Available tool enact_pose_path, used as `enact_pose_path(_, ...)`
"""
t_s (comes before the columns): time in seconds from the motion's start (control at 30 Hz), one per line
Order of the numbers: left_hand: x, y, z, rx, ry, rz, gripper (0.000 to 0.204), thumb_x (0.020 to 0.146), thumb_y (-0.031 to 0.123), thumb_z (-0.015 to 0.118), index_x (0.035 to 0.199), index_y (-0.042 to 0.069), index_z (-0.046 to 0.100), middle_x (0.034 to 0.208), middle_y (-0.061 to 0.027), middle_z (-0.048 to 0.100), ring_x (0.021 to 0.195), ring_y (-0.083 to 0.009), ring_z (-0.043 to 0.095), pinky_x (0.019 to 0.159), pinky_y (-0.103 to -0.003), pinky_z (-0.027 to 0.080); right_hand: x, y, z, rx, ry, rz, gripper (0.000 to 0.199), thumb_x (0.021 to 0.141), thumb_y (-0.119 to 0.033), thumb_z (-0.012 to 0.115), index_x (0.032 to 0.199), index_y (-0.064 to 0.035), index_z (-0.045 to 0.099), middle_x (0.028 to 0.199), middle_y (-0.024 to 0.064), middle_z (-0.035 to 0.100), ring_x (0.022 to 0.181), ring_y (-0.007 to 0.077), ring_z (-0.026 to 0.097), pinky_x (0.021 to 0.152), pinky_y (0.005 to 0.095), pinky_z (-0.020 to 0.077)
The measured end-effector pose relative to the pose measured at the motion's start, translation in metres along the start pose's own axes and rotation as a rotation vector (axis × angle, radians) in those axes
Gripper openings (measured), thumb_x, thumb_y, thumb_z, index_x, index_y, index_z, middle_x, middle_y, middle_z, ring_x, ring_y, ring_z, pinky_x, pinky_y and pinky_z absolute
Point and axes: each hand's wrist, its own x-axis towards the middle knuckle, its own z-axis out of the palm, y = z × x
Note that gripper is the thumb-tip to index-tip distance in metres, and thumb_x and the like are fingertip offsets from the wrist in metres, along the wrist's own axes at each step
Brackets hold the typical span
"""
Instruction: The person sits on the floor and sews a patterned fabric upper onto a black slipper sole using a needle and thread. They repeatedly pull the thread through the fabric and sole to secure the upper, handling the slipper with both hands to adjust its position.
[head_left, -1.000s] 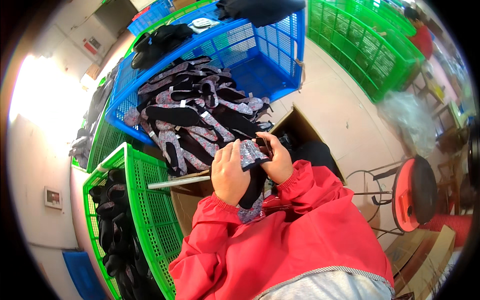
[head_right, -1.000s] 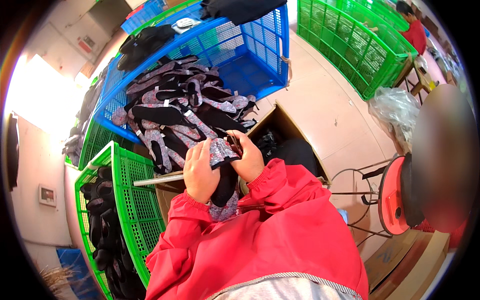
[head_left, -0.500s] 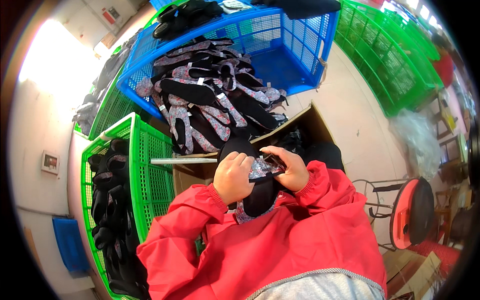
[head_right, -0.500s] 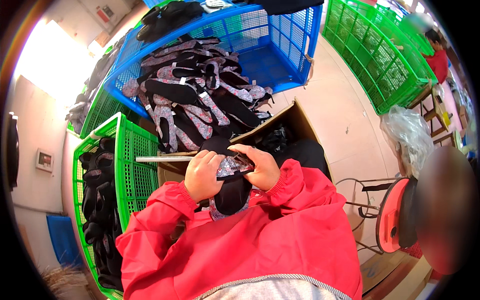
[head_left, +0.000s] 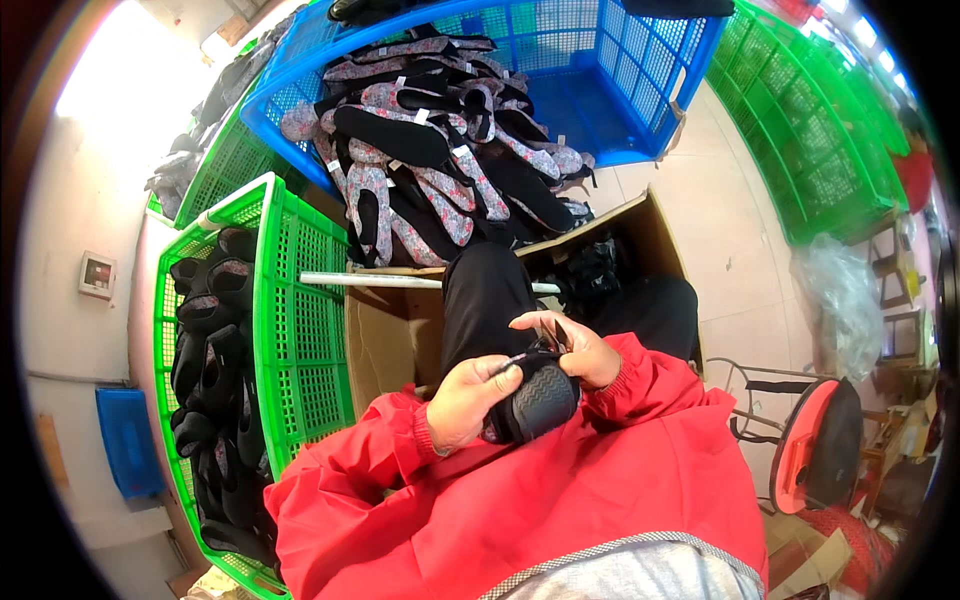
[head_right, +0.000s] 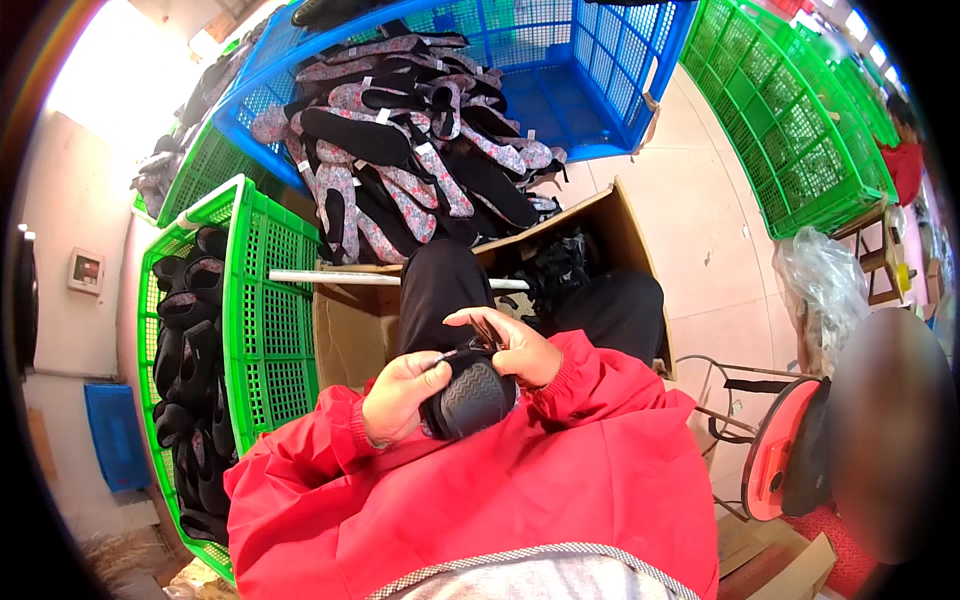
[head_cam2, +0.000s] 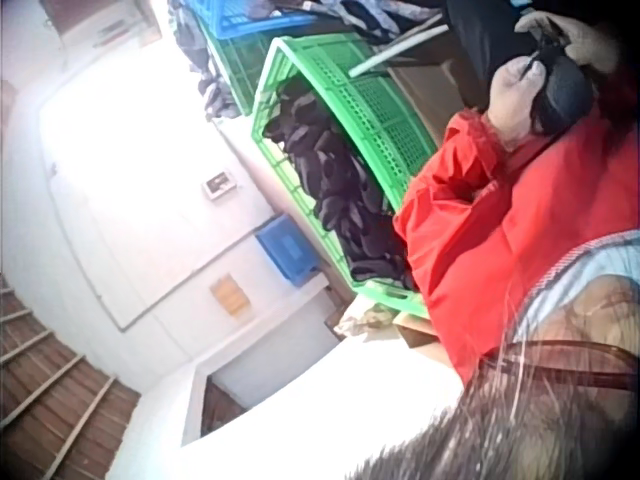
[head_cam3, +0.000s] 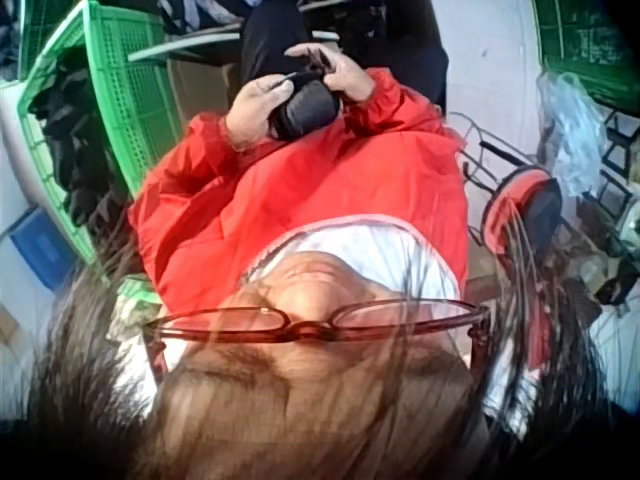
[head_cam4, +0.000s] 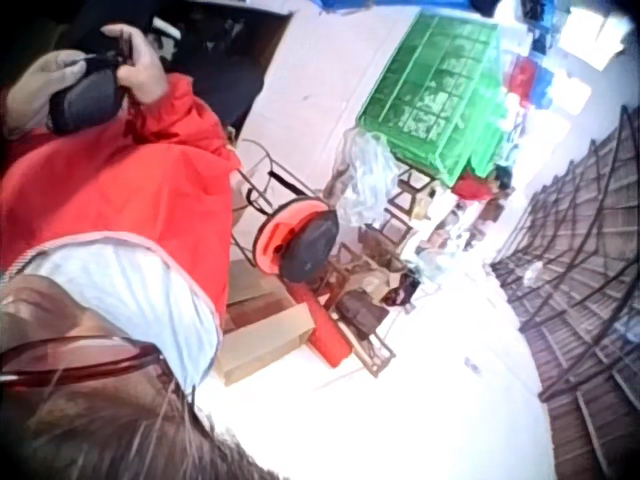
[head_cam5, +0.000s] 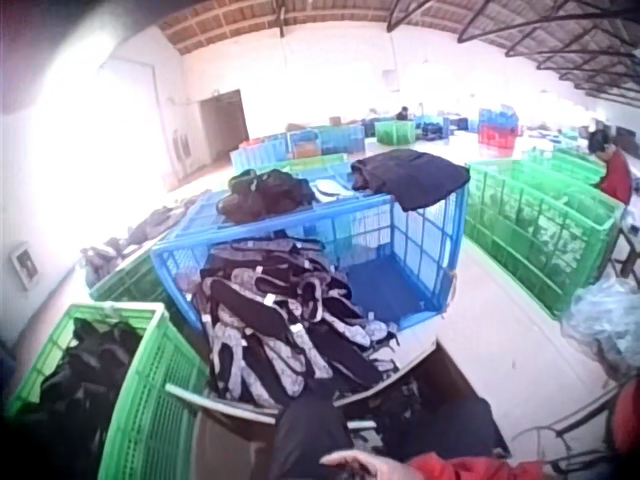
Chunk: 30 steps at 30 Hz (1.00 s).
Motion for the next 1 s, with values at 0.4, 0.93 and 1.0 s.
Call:
enact_pose_path(0.4,0.016,-0.008,-0.007,-0.471,-0.340,-0.089,0.047,0.092,0.026,0.067,0.128,0.001,0.052,0.118,-0.0082,0.063,0.106,-0.0182,0.061,0.095,-0.033,0.048,0.019,0.029,-0.016,0.164,0.083,-0.053,0.051,0.084,-0.003,0.068,0.131,-0.0014,0.047,0.105,0.0036,0.065,0.090,0.0099,0.064,0.082,0.0234,0.0507)
enact_pose_path(0.93,0.044,-0.007,0.013,-0.087,0.167,0.582,0.031,0.098,0.004,0.049,0.128,0.000,0.049,0.110,-0.0079,0.062,0.092,-0.0137,0.060,0.080,-0.029,0.050,0.011,0.066,-0.028,0.187,0.481,-0.186,0.030,0.088,-0.021,0.071,0.109,-0.0078,0.055,0.069,0.0000,0.056,0.043,0.0065,0.041,0.039,0.0212,0.0251)
enact_pose_path(1.0,0.046,-0.004,0.016,0.025,0.236,0.608,0.024,0.098,0.005,0.049,0.121,-0.002,0.054,0.097,-0.0070,0.066,0.076,-0.0099,0.061,0.069,-0.025,0.051,0.007,0.076,-0.031,0.226,0.404,-0.206,0.033,0.087,-0.023,0.073,0.109,-0.0078,0.054,0.069,0.0001,0.056,0.043,0.0066,0.041,0.040,0.0217,0.0253)
